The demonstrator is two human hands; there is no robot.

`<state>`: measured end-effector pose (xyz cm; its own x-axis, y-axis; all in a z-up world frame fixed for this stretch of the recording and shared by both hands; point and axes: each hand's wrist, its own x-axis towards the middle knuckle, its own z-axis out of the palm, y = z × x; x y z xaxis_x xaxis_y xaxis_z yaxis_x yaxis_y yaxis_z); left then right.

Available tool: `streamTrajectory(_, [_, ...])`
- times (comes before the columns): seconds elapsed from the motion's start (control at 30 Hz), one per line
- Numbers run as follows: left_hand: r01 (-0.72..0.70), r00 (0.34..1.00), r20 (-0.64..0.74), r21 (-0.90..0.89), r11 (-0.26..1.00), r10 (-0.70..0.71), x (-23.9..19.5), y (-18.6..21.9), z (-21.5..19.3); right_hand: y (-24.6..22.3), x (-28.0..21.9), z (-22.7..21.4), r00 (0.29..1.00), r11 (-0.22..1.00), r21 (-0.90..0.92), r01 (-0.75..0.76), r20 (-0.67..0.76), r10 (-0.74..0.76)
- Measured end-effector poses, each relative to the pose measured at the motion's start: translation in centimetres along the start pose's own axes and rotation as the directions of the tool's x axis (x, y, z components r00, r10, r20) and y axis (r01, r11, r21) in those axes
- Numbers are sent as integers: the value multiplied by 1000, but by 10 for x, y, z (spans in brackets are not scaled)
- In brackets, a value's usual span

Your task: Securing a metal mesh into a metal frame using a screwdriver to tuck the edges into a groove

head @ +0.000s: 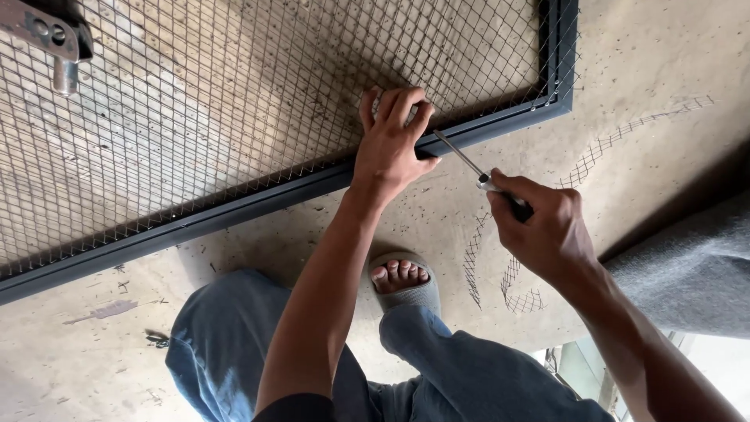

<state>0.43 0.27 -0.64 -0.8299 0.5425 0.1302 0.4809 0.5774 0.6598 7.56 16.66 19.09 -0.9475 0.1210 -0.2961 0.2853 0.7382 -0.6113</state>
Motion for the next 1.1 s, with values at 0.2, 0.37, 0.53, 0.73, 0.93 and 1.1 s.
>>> streamTrajectory(0.2, [-7,1000,4,-37,999,7,0,-1,-1,-20,0,4,981,962,-240,-132,111,162])
streamTrajectory(0.37, [7,1000,24,-39,999,-6,1,0,-4,-37,29,6,932,896,-427,-123,260,252])
streamTrajectory(0.53, [45,996,76,-45,998,-41,2,-1,-5,-31,83,-10,886,904,-410,-118,368,283])
streamTrajectory(0.73, [44,994,101,-78,996,-36,-2,-2,-1,-34,54,-26,839,909,-312,-276,383,386])
streamTrajectory(0.93, [13,998,67,-69,998,-9,0,-4,-4,-15,15,0,988,997,-65,-39,144,48])
streamTrajectory(1.1, [-31,999,34,-47,998,33,-2,-7,0,13,-6,15,999,999,-37,2,53,0])
